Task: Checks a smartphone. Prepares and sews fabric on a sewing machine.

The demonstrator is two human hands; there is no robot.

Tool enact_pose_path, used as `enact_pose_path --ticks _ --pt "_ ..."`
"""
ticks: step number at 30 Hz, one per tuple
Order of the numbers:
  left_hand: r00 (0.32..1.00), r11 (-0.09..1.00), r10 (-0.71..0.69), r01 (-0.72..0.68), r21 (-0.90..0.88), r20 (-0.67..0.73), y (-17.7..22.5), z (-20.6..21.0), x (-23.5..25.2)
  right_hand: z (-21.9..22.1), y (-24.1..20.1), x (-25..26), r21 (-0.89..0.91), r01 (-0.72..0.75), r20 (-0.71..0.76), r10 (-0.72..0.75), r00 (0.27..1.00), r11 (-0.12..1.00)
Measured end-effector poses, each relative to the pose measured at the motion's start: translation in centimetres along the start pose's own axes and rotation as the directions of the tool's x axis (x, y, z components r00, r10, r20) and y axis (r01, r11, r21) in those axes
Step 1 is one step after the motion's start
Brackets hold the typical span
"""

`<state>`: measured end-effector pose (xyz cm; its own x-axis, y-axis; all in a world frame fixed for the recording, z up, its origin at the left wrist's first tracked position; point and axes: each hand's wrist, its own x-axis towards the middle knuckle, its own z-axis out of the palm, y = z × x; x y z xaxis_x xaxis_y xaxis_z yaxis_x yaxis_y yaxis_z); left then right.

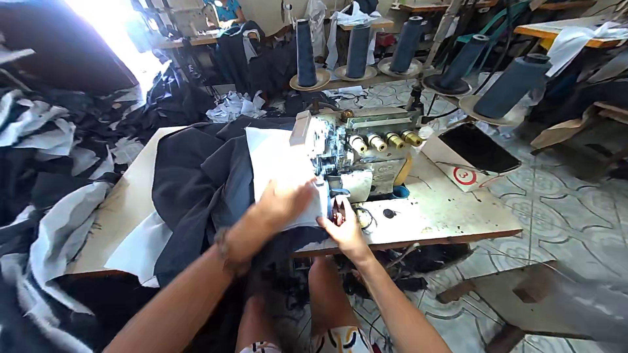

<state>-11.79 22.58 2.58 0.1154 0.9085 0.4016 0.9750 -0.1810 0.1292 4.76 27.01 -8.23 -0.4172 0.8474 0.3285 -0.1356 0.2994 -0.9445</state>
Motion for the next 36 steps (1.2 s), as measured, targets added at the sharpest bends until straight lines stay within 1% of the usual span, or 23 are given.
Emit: enact_pose_path --ticks 1,2,3,4,5,6,7,9,12,14,16,18,20,22,23,24,26,28,29,31,33,34,36 --pt "0.997 0.997 0.006 0.000 -0.073 0.083 2.2 0.3 -2.2 0.0 0.1 0.0 0.036 0.013 -0.017 -0.013 1.000 0.999" --pt "0.991 0.995 0.013 0.000 -0.098 0.132 3.4 1.2 -4.1 0.0 0.0 -0.1 0.064 0.017 -0.023 -0.015 1.000 0.998" --pt "0.996 0.997 0.034 -0.028 -0.070 0.089 3.6 2.6 -5.6 -0.1 -0.1 0.0 0.072 0.011 -0.023 -0.010 1.000 0.997" --pt "0.996 0.997 0.077 -0.077 0.009 -0.040 3.1 4.3 -6.6 -0.3 -0.3 0.1 0.064 0.019 -0.008 -0.019 1.000 0.998" --pt "0.981 0.990 0.116 -0.101 0.100 -0.155 2.3 5.6 -7.2 -0.6 -0.4 0.2 0.041 0.051 0.015 -0.052 0.999 0.998" --pt "0.968 0.978 0.139 -0.100 0.183 -0.210 1.6 6.2 -7.5 -0.9 -0.4 0.4 0.006 0.096 0.049 -0.096 0.994 0.995" --pt "0.966 0.968 0.148 -0.096 0.234 -0.213 1.1 6.2 -7.6 -1.5 -0.6 0.6 -0.045 0.138 0.087 -0.134 0.987 0.989" --pt "0.969 0.954 0.174 -0.122 0.275 -0.174 0.7 5.1 -7.5 -2.5 -1.4 1.0 -0.167 0.175 0.149 -0.151 0.977 0.970" --pt "0.961 0.936 0.243 -0.198 0.291 -0.130 -0.3 3.0 -6.2 -3.4 -2.4 1.9 -0.348 0.206 0.152 -0.162 0.975 0.914" --pt "0.965 0.937 0.245 -0.212 0.277 -0.089 -1.0 1.6 -5.0 -3.6 -3.1 3.2 -0.441 0.237 0.139 -0.195 0.971 0.866" --pt "0.978 0.959 0.201 -0.187 0.212 -0.047 -1.8 0.6 -3.6 -3.5 -4.0 4.5 -0.518 0.244 0.142 -0.199 0.970 0.820" --pt "0.994 0.983 0.100 -0.105 0.153 0.046 -2.2 -0.4 -2.1 -3.3 -4.3 5.7 -0.567 0.220 0.131 -0.177 0.975 0.794" --pt "0.990 0.992 -0.002 -0.016 0.121 0.141 -2.8 -1.1 -0.7 -3.0 -3.8 6.7 -0.600 0.222 0.091 -0.210 0.973 0.768" --pt "0.982 0.990 -0.049 0.024 0.138 0.181 -3.6 -1.3 0.5 -3.0 -3.3 7.1 -0.626 0.201 0.051 -0.217 0.975 0.754" --pt "0.980 0.989 -0.057 0.029 0.147 0.189 -4.1 -1.1 0.9 -3.2 -3.1 7.0 -0.642 0.173 0.035 -0.197 0.980 0.747" --pt "0.982 0.988 -0.052 0.025 0.150 0.180 -4.8 -0.7 1.3 -3.6 -3.0 6.7 -0.665 0.129 0.030 -0.146 0.989 0.736" --pt "0.977 0.987 -0.091 0.063 0.146 0.195 -6.1 -0.2 2.3 -4.7 -3.3 5.7 -0.716 0.039 0.040 -0.015 0.999 0.697" --pt "0.953 0.978 -0.192 0.165 0.130 0.234 -6.7 -0.2 2.6 -5.6 -4.4 4.4 -0.752 -0.014 0.038 0.064 0.997 0.659" --pt "0.959 0.974 -0.223 0.212 0.077 0.176 -6.9 -0.1 1.8 -5.8 -5.1 3.7 -0.757 -0.008 0.045 0.064 0.997 0.653" --pt "0.966 0.962 -0.258 0.253 -0.103 -0.034 -7.4 0.9 -0.5 -5.7 -6.5 2.7 -0.765 0.063 0.097 0.018 0.995 0.641" --pt "0.933 0.932 -0.310 0.260 -0.254 -0.183 -7.1 2.0 -3.2 -4.6 -8.0 2.6 -0.776 0.129 0.170 0.008 0.985 0.617" --pt "0.921 0.926 -0.321 0.257 -0.275 -0.222 -6.8 2.5 -4.3 -3.7 -8.9 2.9 -0.796 0.135 0.198 0.044 0.979 0.590" --pt "0.909 0.939 -0.298 0.225 -0.260 -0.290 -6.2 3.4 -5.8 -1.3 -10.9 4.0 -0.863 0.118 0.234 0.182 0.955 0.490"
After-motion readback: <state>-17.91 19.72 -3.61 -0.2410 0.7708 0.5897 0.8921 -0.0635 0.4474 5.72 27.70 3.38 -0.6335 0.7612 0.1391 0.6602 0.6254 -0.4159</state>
